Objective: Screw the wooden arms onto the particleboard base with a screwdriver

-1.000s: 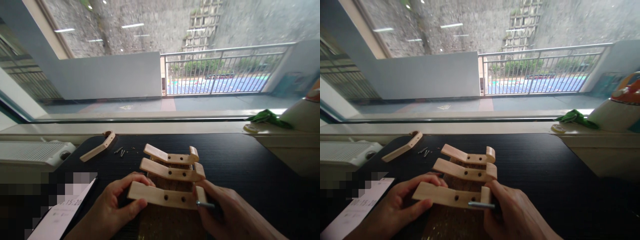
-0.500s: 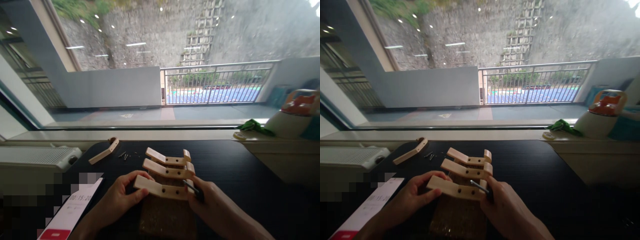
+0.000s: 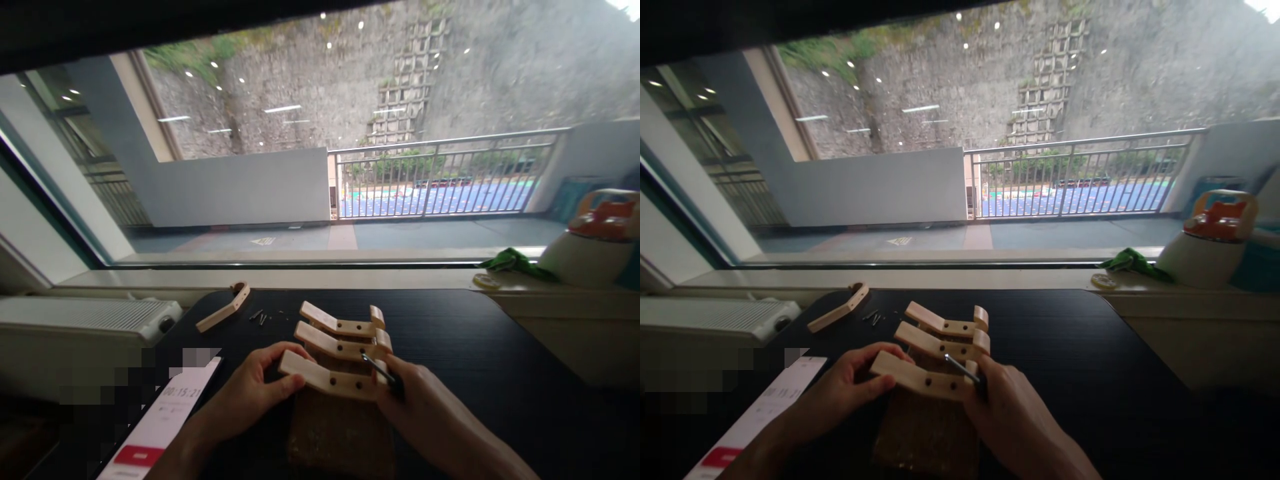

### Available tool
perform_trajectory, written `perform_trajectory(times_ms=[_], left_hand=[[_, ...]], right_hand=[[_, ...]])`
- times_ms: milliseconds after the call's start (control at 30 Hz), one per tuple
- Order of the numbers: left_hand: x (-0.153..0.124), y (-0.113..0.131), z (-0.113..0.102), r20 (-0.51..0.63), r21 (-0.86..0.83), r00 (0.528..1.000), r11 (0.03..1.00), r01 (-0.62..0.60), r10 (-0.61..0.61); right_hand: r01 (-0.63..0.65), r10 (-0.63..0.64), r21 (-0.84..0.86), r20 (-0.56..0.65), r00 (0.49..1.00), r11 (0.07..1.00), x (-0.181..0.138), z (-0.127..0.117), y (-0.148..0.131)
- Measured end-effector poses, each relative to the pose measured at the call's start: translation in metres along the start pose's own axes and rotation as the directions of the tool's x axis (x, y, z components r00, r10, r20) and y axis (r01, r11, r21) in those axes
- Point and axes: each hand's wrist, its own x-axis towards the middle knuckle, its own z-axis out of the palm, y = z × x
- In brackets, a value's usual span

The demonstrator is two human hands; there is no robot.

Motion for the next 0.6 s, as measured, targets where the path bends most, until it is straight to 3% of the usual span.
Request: perform_trajectory(times_ms=[233, 367, 433, 500, 567, 600], left_hand=[[0.002, -0.014, 0.001, 0.009, -0.035, 1.000, 0.999, 0.000, 0.000], [0.001, -0.005, -0.028, 0.071, 0.088, 0.997, 0.996, 0.008, -0.014], [0.005, 0.001, -0.055, -0.076, 0.250, 0.997, 0.968, 0.034, -0.015], [0.013, 0.003, -0.083, -0.279, 0.438, 0.960, 0.891, 0.119, 0.009], [0.026, -0.001, -0.107, -0.397, 0.607, 0.918, 0.749, 0.266, -0.004], [0.033, -0.005, -0.116, -0.399, 0.687, 0.917, 0.653, 0.320, -0.030]], right_hand=[[-0.052, 0.052, -0.058, -0.005, 0.999, 0.997, 0.004, 0.003, 0.005], [-0.058, 0.058, -0.037, 0.012, 0.998, 0.998, 0.004, 0.004, 0.006], [-0.074, 0.075, -0.046, 0.013, 0.997, 0.996, 0.003, 0.004, 0.007], [-0.080, 0.081, -0.066, 0.010, 0.997, 0.995, 0.004, 0.005, 0.008], [-0.077, 0.078, -0.088, 0.009, 0.997, 0.993, 0.005, 0.006, 0.010], [-0.078, 0.079, -0.095, 0.010, 0.997, 0.992, 0.005, 0.006, 0.012]])
